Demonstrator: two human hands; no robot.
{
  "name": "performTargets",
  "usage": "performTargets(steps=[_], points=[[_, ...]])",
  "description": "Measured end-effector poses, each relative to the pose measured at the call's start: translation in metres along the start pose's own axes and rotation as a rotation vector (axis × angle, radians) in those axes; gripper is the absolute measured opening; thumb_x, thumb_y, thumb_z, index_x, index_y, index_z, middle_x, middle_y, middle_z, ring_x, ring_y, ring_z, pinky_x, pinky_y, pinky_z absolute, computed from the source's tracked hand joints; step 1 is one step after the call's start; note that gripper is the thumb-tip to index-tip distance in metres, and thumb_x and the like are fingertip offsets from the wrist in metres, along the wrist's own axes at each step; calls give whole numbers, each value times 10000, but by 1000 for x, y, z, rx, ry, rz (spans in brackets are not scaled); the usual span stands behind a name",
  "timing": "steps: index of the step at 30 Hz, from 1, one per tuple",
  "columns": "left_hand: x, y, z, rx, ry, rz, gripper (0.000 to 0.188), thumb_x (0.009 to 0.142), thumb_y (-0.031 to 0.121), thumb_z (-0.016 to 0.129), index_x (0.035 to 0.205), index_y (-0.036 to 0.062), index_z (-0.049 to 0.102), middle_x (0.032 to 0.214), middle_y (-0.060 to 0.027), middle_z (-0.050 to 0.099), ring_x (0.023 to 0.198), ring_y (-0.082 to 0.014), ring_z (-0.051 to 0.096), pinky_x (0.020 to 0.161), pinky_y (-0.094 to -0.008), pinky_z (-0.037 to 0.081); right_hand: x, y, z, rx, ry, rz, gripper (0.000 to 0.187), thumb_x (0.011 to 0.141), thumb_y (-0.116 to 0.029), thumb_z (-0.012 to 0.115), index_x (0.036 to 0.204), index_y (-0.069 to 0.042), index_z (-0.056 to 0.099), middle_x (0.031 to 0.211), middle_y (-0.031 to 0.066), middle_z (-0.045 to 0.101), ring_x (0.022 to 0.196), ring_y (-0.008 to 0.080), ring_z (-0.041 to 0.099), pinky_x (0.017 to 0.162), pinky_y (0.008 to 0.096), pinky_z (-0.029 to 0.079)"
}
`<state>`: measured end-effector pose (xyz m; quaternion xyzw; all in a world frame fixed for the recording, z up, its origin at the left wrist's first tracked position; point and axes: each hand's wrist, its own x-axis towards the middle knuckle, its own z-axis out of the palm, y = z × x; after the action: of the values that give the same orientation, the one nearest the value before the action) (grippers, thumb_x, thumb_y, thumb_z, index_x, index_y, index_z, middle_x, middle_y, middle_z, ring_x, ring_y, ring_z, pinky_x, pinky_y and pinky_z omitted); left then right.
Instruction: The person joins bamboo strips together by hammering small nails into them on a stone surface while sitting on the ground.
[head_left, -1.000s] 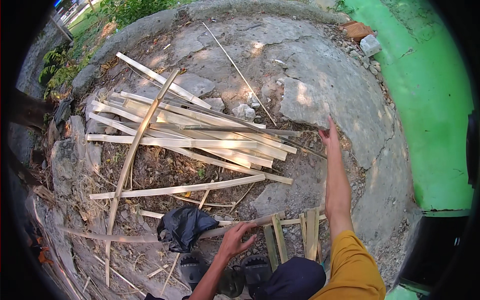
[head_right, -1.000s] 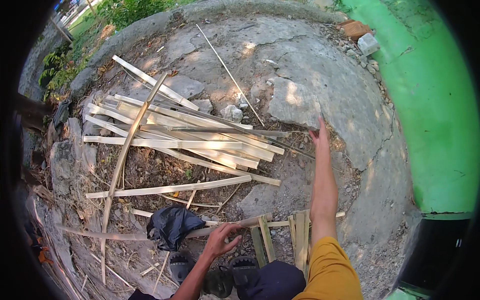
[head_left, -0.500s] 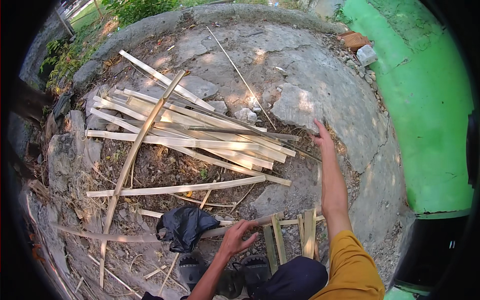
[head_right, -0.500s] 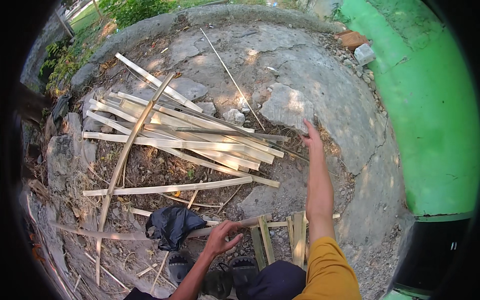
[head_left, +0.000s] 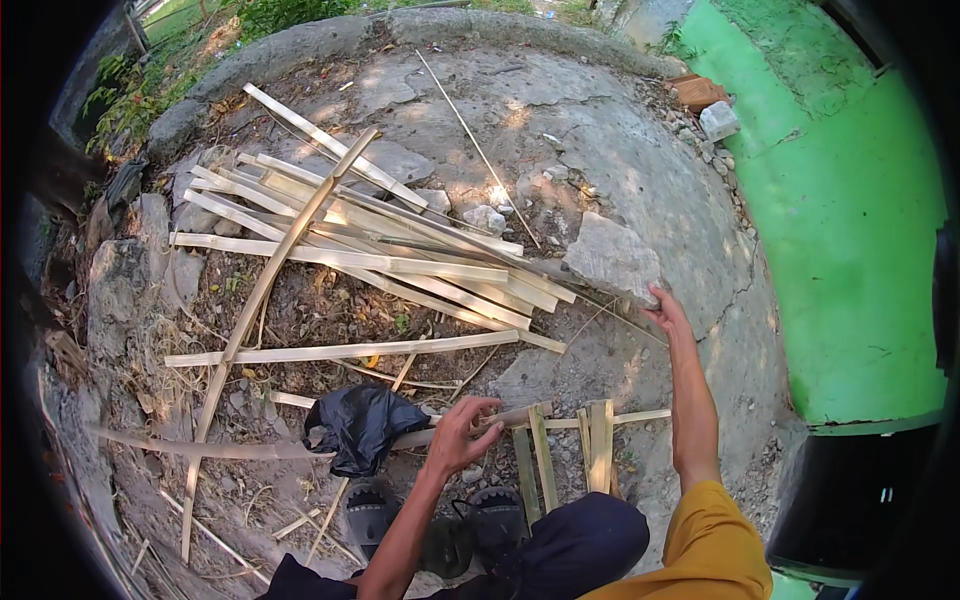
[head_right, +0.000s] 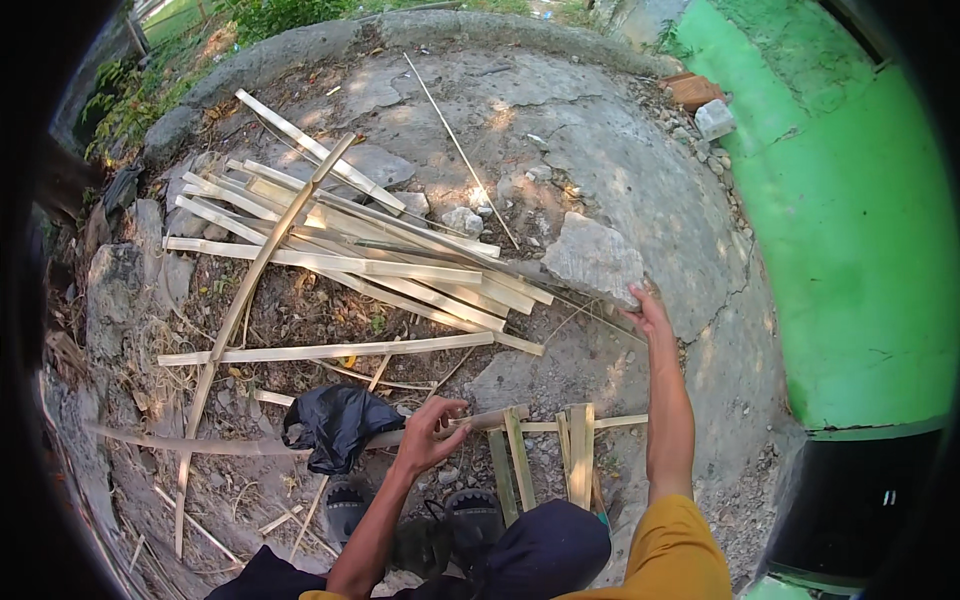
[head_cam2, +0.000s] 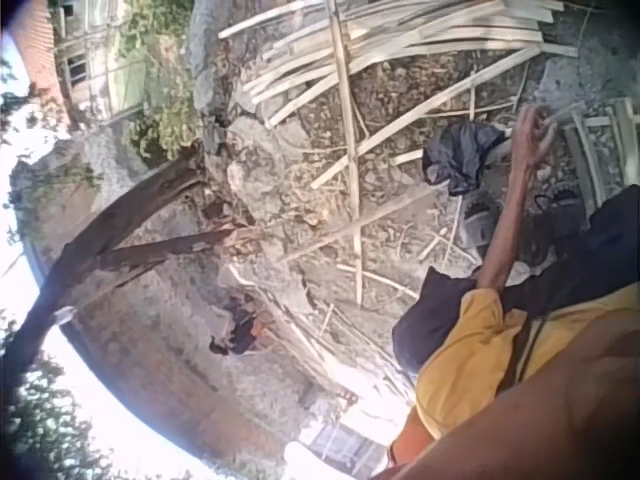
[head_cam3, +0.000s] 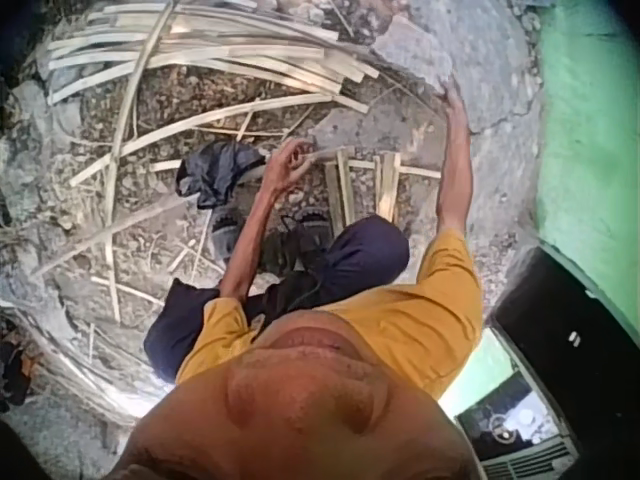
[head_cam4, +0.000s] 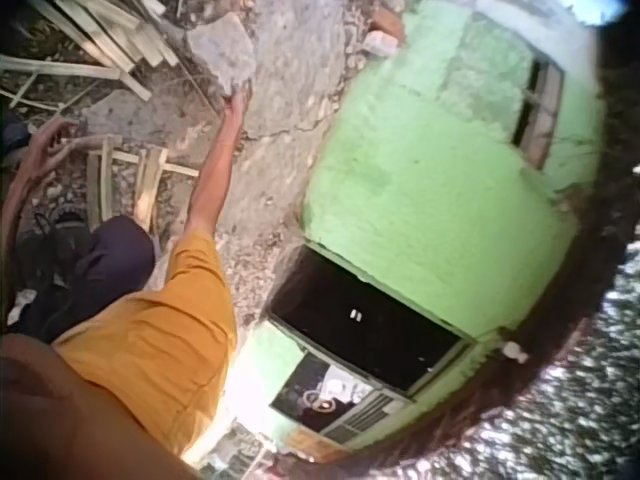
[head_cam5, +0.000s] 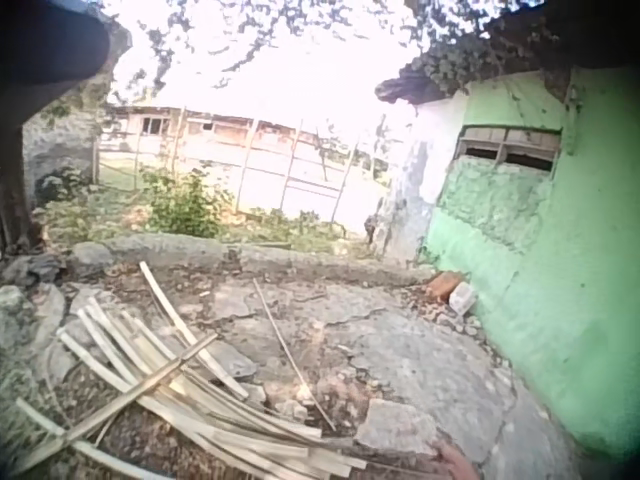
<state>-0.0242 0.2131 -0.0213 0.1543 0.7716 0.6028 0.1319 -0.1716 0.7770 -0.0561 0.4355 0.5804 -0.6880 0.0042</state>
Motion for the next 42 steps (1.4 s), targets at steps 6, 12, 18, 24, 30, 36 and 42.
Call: performTargets(steps=[6,12,18,24,30,36,42], points=[[16,15,15,4,-21,150,347,882,118,786,1210,61,689,911,-77,627,753,-210,585,682,-355,509,-35,92,-41,166,-47,76,525,989,-154,720,1458,-15,529,1368,179,641,1296,303,608,930,469,647],[34,50,20,52,-43,103,265,941,155,743,1176,48,683,907,-82,641,748,-205,595,685,-354,509,-37,26,-98,-511,59,-131,463,988,-224,707,1389,-22,598,952,58,710,755,178,678,611,296,543],[129,61,57,74,-41,120,215,1007,165,673,1128,-12,663,768,-95,642,689,-169,606,640,-330,495,-24,3,-55,-526,227,-123,716,923,-585,685,1343,-10,614,1010,73,622,737,137,582,599,336,484],[285,31,100,405,-22,92,683,953,510,713,1198,-114,581,1035,-271,715,943,-390,720,807,-460,561,38,32,-27,-790,152,-65,908,843,-740,685,1332,24,636,1032,118,678,782,214,637,662,417,510],[358,9,164,588,-205,-263,937,908,759,588,1289,-97,586,1303,-322,663,1242,-453,642,1073,-607,435,86,69,-37,-495,329,-126,1069,746,-785,721,1232,166,676,1311,369,652,1282,445,635,1080,449,482],[358,-20,177,503,-225,-393,866,920,594,683,1404,-100,497,1357,-291,653,1316,-439,599,1196,-713,185,48,101,5,-445,371,-110,947,744,-657,844,1302,92,687,1345,278,673,1282,362,641,1069,430,490],[340,-23,163,321,-62,-150,571,873,402,748,1228,-9,574,1050,-229,735,1052,-421,685,1079,-639,296,-19,92,20,-349,316,-243,864,808,-572,862,1361,60,657,1363,197,683,1208,298,666,1045,401,490]])
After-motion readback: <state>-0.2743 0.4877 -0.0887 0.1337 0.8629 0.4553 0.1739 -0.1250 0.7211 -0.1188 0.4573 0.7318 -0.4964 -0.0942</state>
